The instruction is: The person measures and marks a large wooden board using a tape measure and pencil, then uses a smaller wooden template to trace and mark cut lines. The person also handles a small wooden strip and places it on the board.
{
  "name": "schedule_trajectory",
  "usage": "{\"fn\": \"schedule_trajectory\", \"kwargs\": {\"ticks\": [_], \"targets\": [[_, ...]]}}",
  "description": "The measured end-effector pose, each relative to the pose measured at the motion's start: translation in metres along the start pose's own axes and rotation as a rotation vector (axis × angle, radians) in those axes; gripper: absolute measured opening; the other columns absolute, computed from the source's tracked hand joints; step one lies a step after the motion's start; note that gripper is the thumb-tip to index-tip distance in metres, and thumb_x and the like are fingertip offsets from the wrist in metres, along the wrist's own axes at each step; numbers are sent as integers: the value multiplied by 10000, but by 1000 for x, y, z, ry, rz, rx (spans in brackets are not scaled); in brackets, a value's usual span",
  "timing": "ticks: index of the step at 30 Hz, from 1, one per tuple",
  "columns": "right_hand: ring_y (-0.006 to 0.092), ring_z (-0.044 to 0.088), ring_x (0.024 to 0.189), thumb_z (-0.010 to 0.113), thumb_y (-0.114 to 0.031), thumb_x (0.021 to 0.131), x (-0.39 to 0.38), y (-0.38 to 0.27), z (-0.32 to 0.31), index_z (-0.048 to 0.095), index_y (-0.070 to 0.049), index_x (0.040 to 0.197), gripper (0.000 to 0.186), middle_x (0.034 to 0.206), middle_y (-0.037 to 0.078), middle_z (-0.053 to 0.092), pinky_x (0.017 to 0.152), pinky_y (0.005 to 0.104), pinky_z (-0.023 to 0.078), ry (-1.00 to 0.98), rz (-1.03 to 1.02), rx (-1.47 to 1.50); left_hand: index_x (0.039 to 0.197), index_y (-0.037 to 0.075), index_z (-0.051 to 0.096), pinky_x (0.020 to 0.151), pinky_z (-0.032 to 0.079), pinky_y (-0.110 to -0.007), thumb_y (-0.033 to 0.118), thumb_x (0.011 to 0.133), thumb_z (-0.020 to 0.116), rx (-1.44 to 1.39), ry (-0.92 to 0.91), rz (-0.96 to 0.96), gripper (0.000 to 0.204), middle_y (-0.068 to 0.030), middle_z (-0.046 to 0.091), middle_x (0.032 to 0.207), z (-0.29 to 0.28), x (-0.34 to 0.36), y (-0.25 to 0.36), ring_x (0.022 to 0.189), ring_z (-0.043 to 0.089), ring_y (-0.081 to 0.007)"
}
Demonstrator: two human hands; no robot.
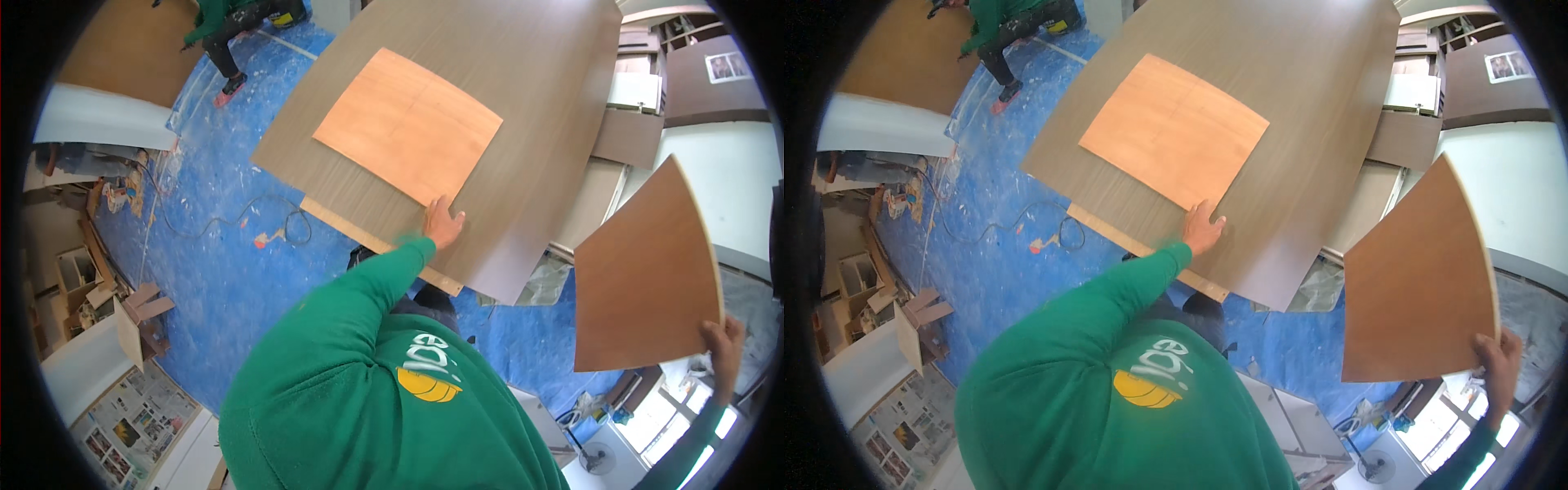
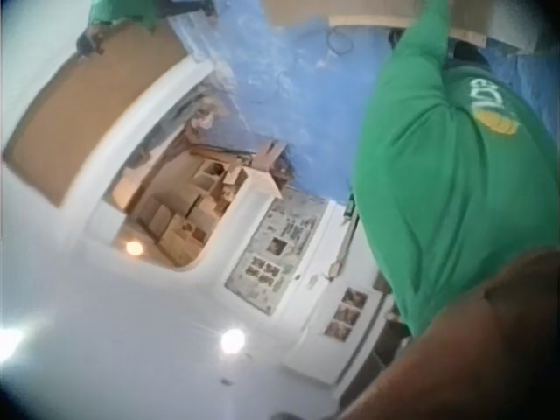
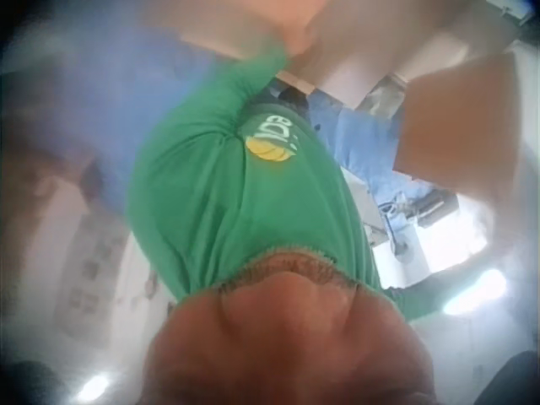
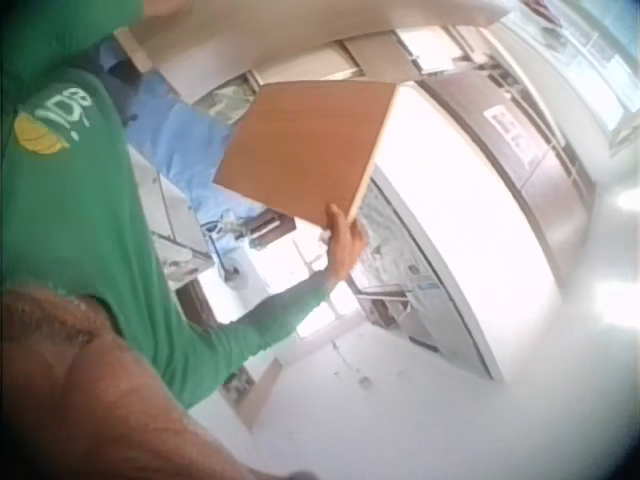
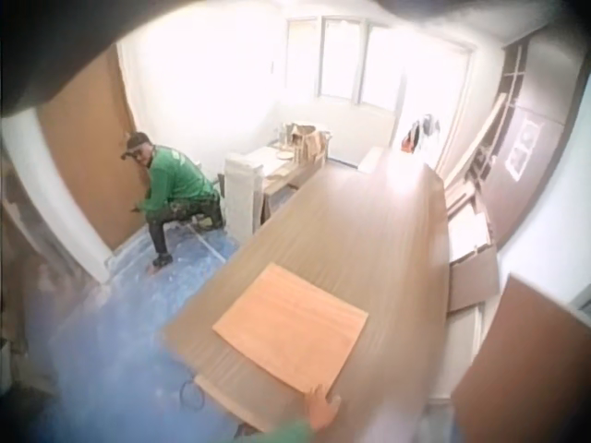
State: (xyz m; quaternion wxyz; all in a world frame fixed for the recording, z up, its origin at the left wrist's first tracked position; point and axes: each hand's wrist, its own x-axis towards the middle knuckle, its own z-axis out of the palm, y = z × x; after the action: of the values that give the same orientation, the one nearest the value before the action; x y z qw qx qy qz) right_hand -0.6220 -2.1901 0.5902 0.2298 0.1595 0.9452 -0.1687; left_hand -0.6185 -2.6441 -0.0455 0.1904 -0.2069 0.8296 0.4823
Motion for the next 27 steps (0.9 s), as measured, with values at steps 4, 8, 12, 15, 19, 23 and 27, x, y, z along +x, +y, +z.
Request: {"fn": "schedule_trajectory", "kwargs": {"ticks": [4, 8, 12, 15, 19, 23, 27], "targets": [[135, 668, 897, 733, -350, 955, -114, -10, -45, 722, 25, 1164, 429, 957, 63, 709, 784, 304, 512, 333, -106, 159, 1468, -17, 564, 1147, 481, -553, 595, 1030, 678, -1018, -339, -611, 761, -178, 683, 1401, -13, -35, -59, 1294, 645, -334], [137, 683, 932, 713, -332, 970, -125, -58, -7, 700, 18, 1212, 426, 1020, 75, 716, 802, 310, 528, 332, -196, 368, 1477, 77, 575, 1140, 487, -494, 715, 1050, 580, -1288, -995, -415, 767, -106, 702, 1329, -65, -113, 13, 1200, 653, -282], [197, 683, 1064, 721, -231, 933, -85, 0, 77, 601, 17, 1320, 476, 1197, 129, 667, 899, 340, 571, 233, -187, 716, 1552, 112, 535, 1198, 473, -503, 657, 1047, 635, -1604, -922, -227, 749, -115, 673, 1424, -132, -170, 82, 1331, 619, -271], [188, 652, 1084, 733, -155, 940, -42, 30, 190, 583, -6, 1320, 435, 1245, 108, 633, 932, 342, 562, 107, -214, 837, 1563, 74, 537, 1190, 505, -485, 595, 1052, 678, -1360, -297, -319, 744, -107, 687, 1439, -154, -147, 38, 1360, 622, -255], [120, 652, 781, 787, -188, 957, -35, 7, 377, 734, -8, 1037, 204, 873, -4, 706, 740, 311, 563, -195, -102, 639, 1410, -40, 658, 996, 581, -415, 492, 1027, 769, -902, 182, -208, 665, -138, 745, 1295, -252, -146, -30, 1177, 702, -232], [115, 710, 950, 794, -263, 971, -56, -10, 584, 772, 37, 1204, 380, 1078, 81, 804, 855, 320, 575, -524, -119, 761, 1151, -78, 775, 911, 559, -396, 560, 1024, 733, -321, 427, -191, 652, -146, 785, 1124, -333, -152, -152, 1061, 680, -196], [151, 717, 1045, 800, -326, 993, -67, -10, 708, 753, 57, 1250, 463, 1181, 127, 807, 948, 353, 564, -639, -24, 757, 1102, -106, 781, 937, 549, -445, 631, 987, 726, 60, 488, -230, 748, -246, 796, 1080, -350, -131, -245, 1033, 728, -322]]}}
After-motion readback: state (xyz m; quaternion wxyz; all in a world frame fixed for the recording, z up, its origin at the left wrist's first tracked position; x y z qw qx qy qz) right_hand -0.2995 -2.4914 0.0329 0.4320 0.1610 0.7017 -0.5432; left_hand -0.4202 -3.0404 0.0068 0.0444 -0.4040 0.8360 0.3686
